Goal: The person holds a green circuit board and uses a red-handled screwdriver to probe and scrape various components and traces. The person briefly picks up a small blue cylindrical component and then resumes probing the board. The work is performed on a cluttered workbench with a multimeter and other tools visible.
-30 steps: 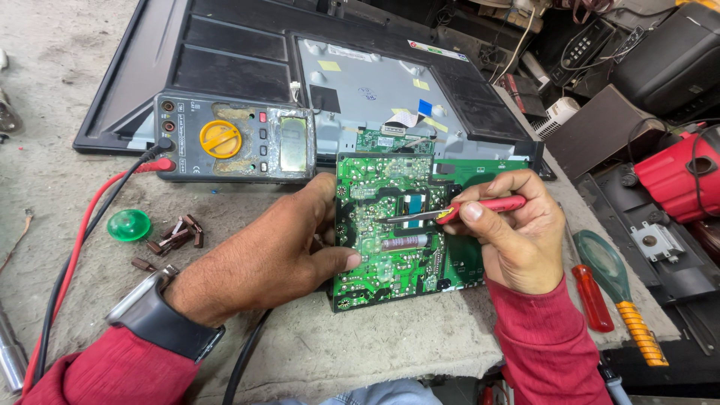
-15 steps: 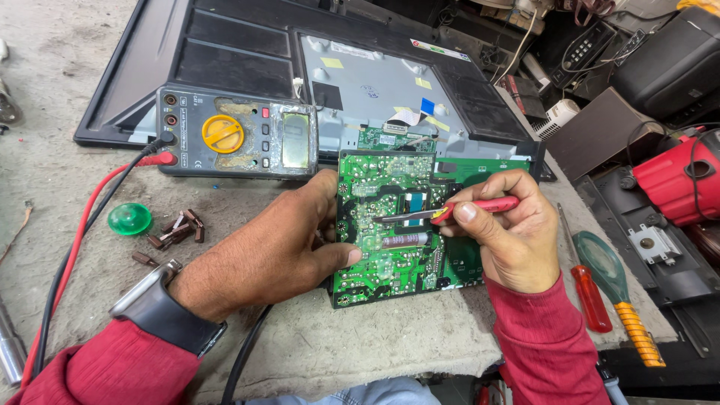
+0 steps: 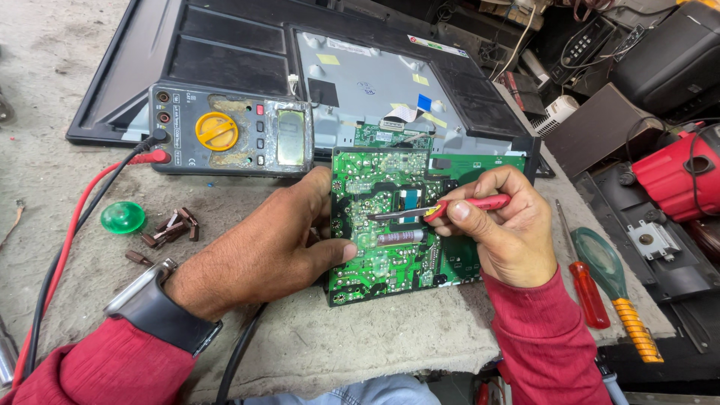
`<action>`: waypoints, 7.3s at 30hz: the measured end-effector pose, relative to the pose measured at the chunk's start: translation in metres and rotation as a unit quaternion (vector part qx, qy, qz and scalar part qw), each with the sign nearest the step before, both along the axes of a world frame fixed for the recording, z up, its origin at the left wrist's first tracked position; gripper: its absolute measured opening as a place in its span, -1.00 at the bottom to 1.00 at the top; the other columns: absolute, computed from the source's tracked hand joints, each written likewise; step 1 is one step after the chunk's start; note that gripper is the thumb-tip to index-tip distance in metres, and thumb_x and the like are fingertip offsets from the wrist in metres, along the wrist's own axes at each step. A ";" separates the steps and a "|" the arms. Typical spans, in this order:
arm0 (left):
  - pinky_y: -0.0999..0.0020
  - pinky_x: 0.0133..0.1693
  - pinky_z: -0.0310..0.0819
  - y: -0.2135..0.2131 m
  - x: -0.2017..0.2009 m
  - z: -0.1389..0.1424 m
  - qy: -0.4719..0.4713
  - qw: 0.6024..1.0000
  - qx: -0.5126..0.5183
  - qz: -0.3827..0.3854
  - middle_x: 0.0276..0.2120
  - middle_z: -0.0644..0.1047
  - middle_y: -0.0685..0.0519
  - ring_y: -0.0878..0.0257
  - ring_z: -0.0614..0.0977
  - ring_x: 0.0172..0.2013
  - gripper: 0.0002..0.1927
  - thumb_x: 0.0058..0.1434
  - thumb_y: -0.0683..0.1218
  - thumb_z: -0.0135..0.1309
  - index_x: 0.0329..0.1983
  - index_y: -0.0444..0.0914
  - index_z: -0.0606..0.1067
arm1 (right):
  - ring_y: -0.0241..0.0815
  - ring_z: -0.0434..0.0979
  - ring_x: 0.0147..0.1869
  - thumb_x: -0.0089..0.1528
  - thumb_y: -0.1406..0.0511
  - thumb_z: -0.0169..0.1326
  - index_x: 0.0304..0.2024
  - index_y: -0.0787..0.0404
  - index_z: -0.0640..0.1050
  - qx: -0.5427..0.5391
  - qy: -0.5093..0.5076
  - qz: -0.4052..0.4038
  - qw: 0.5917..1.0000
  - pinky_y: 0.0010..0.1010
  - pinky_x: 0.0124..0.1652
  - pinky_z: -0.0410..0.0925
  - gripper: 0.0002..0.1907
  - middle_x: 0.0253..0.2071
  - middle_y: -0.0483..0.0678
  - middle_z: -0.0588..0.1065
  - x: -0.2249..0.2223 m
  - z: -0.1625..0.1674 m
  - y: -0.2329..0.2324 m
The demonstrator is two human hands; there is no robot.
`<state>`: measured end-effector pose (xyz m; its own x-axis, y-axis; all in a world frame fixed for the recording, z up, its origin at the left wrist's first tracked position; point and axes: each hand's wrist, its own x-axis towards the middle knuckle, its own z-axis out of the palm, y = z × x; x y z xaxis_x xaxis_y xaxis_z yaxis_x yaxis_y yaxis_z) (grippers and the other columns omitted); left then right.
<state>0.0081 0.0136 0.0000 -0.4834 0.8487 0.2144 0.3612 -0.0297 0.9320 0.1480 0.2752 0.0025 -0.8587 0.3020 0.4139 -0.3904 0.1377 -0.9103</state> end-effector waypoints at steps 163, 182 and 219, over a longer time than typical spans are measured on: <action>0.08 -0.09 0.54 0.007 0.027 0.009 0.212 0.912 -0.344 -0.069 -0.28 0.62 -0.18 -0.12 0.65 -0.17 0.47 0.02 -0.02 0.40 0.59 -0.07 -0.54 | -0.12 0.71 -0.18 0.18 0.35 0.27 0.06 0.22 0.44 0.446 0.047 -0.247 0.859 -0.33 -0.16 0.60 -0.58 -0.21 0.05 0.62 0.227 -0.037 -0.058; 0.15 -0.14 0.59 -0.011 0.022 0.001 0.160 0.982 -0.025 -0.098 -0.15 0.65 -0.15 0.02 0.72 -0.19 0.25 0.15 -0.06 0.29 0.61 -0.23 -0.38 | -0.29 0.57 -0.22 0.26 0.49 0.27 0.11 0.40 0.32 0.230 0.025 -0.453 0.861 -0.49 -0.13 0.50 -0.53 -0.23 0.04 0.51 0.185 -0.032 -0.002; 0.12 -0.12 0.50 -0.006 0.012 -0.012 0.088 0.992 -0.029 -0.085 -0.17 0.68 -0.12 -0.08 0.69 -0.07 0.13 0.18 -0.24 0.09 0.61 -0.27 -0.39 | -0.18 0.68 -0.16 0.09 0.50 0.37 -0.22 0.32 0.58 0.311 0.088 -0.360 0.875 -0.44 -0.14 0.54 -0.75 -0.22 0.10 0.62 0.059 -0.052 -0.106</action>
<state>0.0199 0.0072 -0.0120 -0.2919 0.9282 0.2306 0.5127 -0.0517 0.8570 0.2069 0.1694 -0.0495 -0.4446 0.4075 0.7976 -0.1255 0.8534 -0.5060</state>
